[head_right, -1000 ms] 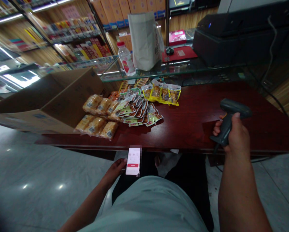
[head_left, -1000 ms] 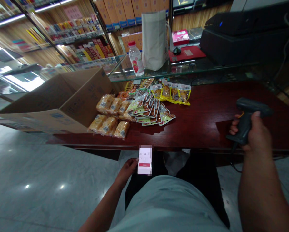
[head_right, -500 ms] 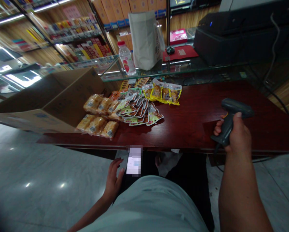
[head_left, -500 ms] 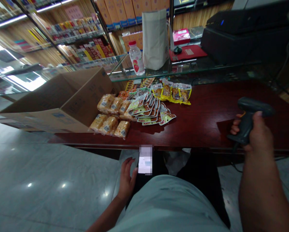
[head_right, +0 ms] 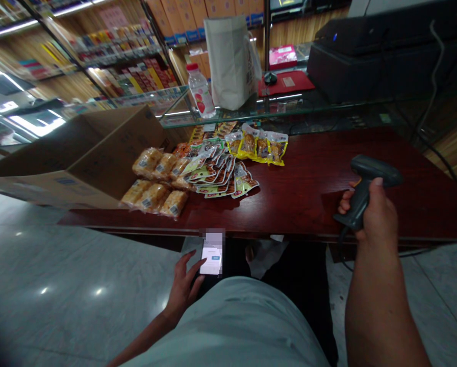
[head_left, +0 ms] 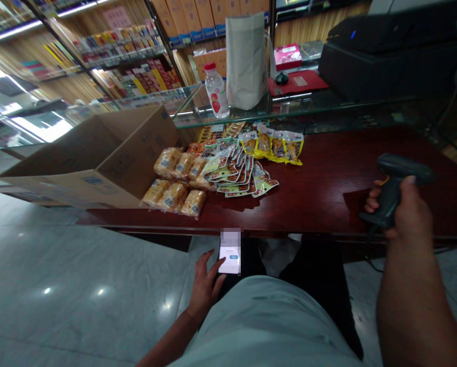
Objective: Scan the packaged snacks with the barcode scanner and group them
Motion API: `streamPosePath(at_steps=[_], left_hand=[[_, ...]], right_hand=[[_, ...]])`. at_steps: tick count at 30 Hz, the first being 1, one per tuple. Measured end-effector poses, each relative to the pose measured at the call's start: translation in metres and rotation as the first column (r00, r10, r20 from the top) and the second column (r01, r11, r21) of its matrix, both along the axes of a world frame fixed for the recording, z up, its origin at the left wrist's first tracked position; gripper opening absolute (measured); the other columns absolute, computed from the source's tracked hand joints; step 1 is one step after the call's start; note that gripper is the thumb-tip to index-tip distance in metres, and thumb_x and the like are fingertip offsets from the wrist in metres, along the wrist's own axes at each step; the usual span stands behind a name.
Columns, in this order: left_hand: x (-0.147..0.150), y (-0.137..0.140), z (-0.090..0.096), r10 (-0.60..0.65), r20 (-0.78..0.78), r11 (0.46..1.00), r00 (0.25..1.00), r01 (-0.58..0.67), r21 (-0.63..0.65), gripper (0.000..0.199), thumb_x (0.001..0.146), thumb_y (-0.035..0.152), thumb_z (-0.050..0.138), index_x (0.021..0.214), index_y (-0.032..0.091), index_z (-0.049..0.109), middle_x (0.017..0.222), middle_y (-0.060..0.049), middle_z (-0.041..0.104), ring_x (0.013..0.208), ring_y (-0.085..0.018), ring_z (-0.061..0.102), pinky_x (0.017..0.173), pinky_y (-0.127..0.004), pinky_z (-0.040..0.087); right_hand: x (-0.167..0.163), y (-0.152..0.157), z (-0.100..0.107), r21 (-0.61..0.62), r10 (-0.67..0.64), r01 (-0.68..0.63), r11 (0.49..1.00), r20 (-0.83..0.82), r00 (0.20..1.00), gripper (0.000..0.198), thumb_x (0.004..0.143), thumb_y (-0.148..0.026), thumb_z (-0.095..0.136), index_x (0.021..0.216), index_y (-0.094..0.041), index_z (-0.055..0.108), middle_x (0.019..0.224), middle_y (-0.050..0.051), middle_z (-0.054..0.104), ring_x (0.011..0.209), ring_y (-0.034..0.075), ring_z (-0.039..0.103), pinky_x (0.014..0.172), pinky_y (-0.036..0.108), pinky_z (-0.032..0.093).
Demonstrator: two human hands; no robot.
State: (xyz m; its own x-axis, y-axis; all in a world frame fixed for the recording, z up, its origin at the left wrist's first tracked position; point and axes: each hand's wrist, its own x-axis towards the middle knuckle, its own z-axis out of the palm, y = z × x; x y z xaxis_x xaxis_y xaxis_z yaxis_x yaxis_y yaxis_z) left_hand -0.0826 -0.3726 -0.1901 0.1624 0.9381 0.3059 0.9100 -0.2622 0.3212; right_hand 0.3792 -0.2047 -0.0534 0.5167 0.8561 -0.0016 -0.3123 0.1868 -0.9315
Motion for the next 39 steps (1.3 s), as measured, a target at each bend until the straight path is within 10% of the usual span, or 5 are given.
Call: streamPosePath(at_steps=[19,39], left_hand=[[0.005,0.010,-0.010,-0.123,-0.212,0.987,0.969,0.142,0.074,0.043,0.092,0.037,0.057,0.134,0.031,0.062,0.155,-0.015,0.030,0.138,-0.040,0.034,0.109,-0.061,0.033],[0.008,0.007,0.009,0.032,-0.052,0.999,0.998,-0.031,0.023,0.041,0.096,0.033,0.050,0.135,0.024,0.058,0.145,-0.014,0.037,0.132,-0.033,0.039,0.108,-0.054,0.038]], right_hand=[[-0.001,-0.001,0.000,-0.011,-0.026,0.026,1.000,-0.010,1.000,0.053,0.081,-0.064,0.065,0.081,-0.010,0.068,0.055,0.001,0.061,0.036,0.010,0.050,0.030,0.021,0.043],[0.001,0.000,-0.002,-0.009,-0.006,0.006,1.000,-0.014,1.000,0.064,0.064,-0.073,0.074,0.081,-0.012,0.067,0.054,0.000,0.061,0.036,0.010,0.050,0.030,0.021,0.044]])
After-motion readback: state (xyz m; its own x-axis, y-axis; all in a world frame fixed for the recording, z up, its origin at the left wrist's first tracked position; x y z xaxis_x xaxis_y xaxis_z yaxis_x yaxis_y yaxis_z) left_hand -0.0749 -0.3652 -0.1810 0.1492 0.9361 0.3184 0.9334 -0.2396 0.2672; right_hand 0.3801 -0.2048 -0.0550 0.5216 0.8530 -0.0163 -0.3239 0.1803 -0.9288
